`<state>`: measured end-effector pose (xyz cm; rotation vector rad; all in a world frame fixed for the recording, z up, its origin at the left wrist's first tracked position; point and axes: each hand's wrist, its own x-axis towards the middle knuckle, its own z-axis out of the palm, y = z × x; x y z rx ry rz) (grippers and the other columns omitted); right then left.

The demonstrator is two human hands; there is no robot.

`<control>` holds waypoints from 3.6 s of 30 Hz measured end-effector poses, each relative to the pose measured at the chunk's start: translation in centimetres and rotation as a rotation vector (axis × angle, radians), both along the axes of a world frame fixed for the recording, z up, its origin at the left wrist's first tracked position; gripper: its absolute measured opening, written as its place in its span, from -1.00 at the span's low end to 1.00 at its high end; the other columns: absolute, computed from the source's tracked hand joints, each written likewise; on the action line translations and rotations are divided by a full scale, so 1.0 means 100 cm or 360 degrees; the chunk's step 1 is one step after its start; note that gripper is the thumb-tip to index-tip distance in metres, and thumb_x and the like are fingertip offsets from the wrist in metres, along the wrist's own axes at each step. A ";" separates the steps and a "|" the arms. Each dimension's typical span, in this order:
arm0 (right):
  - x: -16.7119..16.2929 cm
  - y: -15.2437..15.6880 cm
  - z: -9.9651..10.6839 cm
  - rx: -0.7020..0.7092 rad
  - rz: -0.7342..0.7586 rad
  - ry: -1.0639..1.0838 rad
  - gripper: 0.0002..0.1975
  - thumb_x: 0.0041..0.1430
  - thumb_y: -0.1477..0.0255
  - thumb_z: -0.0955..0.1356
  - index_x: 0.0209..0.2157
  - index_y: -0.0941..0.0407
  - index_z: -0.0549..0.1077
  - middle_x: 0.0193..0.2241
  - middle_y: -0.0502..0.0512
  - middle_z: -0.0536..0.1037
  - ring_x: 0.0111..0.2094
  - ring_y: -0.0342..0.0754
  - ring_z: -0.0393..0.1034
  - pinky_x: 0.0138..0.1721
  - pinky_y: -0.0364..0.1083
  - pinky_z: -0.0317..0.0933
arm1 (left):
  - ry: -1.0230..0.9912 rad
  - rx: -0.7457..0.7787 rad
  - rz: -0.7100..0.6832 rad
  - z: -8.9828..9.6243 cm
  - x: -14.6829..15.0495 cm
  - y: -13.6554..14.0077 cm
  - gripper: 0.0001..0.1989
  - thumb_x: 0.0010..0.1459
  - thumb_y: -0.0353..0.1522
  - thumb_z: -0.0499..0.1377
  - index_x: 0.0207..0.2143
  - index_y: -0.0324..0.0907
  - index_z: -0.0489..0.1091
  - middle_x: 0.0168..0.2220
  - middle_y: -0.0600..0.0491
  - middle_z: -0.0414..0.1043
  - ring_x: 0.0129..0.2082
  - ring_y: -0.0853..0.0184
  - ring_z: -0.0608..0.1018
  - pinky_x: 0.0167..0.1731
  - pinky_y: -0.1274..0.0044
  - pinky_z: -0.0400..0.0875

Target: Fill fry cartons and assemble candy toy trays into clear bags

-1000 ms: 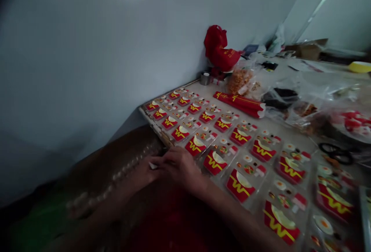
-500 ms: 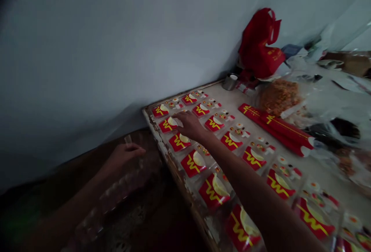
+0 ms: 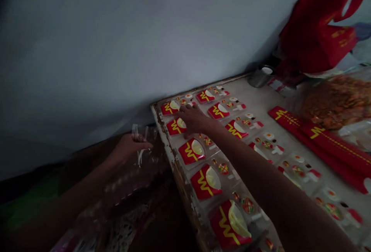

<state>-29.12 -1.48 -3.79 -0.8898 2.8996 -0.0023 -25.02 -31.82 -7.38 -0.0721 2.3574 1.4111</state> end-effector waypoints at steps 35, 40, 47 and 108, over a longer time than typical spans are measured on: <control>0.036 0.005 0.058 -0.0264 -0.0392 0.0603 0.01 -0.08 0.12 0.55 0.33 0.09 0.12 0.16 0.30 0.29 0.11 0.35 0.15 0.13 0.26 0.00 | -0.0062 0.0061 -0.0411 0.037 0.002 -0.011 -0.60 -0.04 -0.04 0.35 -0.35 -0.20 0.61 -0.41 0.00 0.56 -0.43 0.31 0.49 -0.43 0.54 0.28; 0.053 0.009 0.072 -0.0233 -0.0309 0.0477 0.03 -0.12 0.04 0.55 0.33 0.02 0.13 0.12 0.27 0.32 0.11 0.38 0.15 0.12 0.31 0.00 | 0.0164 -0.0210 -0.0302 0.040 0.014 -0.007 -0.65 -0.14 -0.07 0.40 -0.48 -0.18 0.58 -0.53 0.08 0.49 -0.52 0.37 0.40 -0.50 0.55 0.16; 0.093 -0.002 0.075 -0.0175 -0.0389 0.0518 0.07 -0.15 0.04 0.57 0.32 0.10 0.14 0.12 0.32 0.33 0.10 0.36 0.17 0.14 0.27 -0.01 | 0.0479 -0.0235 -0.0384 0.044 0.035 0.006 -0.67 -0.18 -0.19 0.46 -0.34 -0.15 0.57 -0.41 0.11 0.54 -0.43 0.35 0.46 -0.41 0.55 0.24; 0.237 -0.005 0.014 -0.0191 -0.1718 0.0189 -0.18 0.03 -0.01 0.43 0.24 0.07 0.25 0.02 0.28 0.41 0.06 0.27 0.26 -0.12 0.12 0.22 | 0.1607 -0.0829 -0.1785 0.050 0.071 0.181 -0.84 0.21 -0.46 0.13 -0.23 -0.30 0.51 -0.20 -0.16 0.53 -0.14 0.12 0.57 -0.10 0.37 0.47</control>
